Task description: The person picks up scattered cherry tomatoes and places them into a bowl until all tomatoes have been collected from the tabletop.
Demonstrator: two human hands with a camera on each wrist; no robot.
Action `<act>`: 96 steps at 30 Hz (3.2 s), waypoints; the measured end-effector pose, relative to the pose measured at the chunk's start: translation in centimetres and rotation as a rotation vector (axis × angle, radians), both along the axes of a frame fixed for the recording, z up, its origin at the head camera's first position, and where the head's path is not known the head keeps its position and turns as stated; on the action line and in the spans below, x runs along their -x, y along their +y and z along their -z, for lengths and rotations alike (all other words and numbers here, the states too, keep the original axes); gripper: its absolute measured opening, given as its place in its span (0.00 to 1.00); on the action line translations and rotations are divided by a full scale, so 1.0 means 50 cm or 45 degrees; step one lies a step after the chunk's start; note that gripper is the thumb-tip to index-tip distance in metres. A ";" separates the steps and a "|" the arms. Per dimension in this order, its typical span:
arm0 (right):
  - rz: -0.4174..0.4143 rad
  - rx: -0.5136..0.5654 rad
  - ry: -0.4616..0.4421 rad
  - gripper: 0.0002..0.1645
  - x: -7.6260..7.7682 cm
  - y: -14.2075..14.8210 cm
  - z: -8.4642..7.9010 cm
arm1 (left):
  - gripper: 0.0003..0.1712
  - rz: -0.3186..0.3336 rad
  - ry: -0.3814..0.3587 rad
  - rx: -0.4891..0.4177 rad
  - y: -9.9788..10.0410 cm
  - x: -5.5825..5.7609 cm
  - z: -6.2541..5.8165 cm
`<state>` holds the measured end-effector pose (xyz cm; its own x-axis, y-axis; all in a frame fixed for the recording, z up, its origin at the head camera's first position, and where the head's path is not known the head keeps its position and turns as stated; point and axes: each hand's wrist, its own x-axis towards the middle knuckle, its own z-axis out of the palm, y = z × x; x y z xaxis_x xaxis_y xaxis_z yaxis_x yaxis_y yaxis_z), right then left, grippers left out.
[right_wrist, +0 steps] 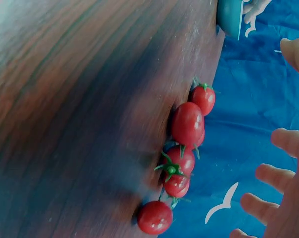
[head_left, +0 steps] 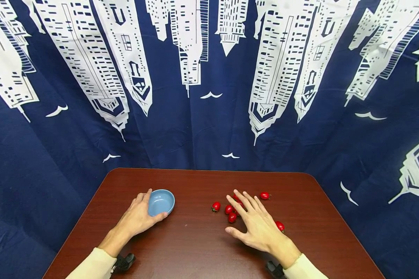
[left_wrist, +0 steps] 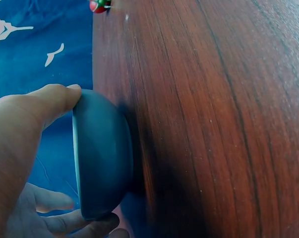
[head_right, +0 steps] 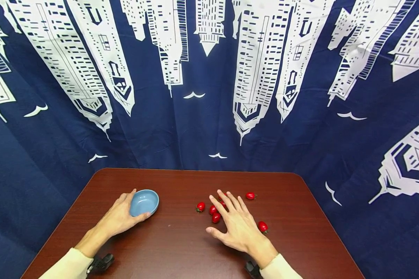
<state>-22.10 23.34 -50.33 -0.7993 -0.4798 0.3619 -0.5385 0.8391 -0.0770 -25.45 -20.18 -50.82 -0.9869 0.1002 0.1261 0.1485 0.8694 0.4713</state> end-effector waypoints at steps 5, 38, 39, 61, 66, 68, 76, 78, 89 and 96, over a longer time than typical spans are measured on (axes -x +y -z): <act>-0.027 -0.010 -0.005 0.61 0.001 -0.020 0.001 | 0.69 0.034 0.018 -0.014 -0.004 0.001 -0.001; -0.325 -0.137 -0.061 0.55 0.010 -0.163 0.010 | 0.67 0.243 0.019 -0.127 0.066 -0.030 0.010; -0.330 -0.134 -0.061 0.55 0.010 -0.164 0.011 | 0.67 0.254 0.018 -0.130 0.070 -0.031 0.011; -0.332 -0.074 -0.082 0.35 -0.006 -0.122 0.026 | 0.68 0.420 -0.013 -0.201 0.148 -0.059 0.015; -0.324 -0.025 -0.021 0.29 -0.013 -0.105 0.027 | 0.68 0.461 -0.014 -0.218 0.167 -0.061 0.018; -0.320 -0.005 0.015 0.27 -0.017 -0.098 0.029 | 0.68 0.474 -0.014 -0.222 0.175 -0.061 0.019; -0.274 0.040 0.099 0.22 -0.028 -0.068 0.033 | 0.69 0.537 -0.027 -0.249 0.206 -0.065 0.022; -0.264 0.036 0.094 0.21 -0.031 -0.062 0.033 | 0.69 0.540 -0.032 -0.251 0.212 -0.067 0.024; -0.269 0.052 0.027 0.23 -0.027 -0.047 0.026 | 0.69 0.535 0.006 -0.237 0.221 -0.069 0.026; -0.239 0.115 -0.080 0.30 0.013 -0.034 0.003 | 0.68 0.525 0.001 -0.245 0.221 -0.070 0.024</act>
<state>-22.75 21.62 -50.49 -0.7212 -0.5904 0.3624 -0.6766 0.7126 -0.1854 -21.96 -9.12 -52.04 -0.8693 0.4599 0.1814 0.4644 0.6339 0.6184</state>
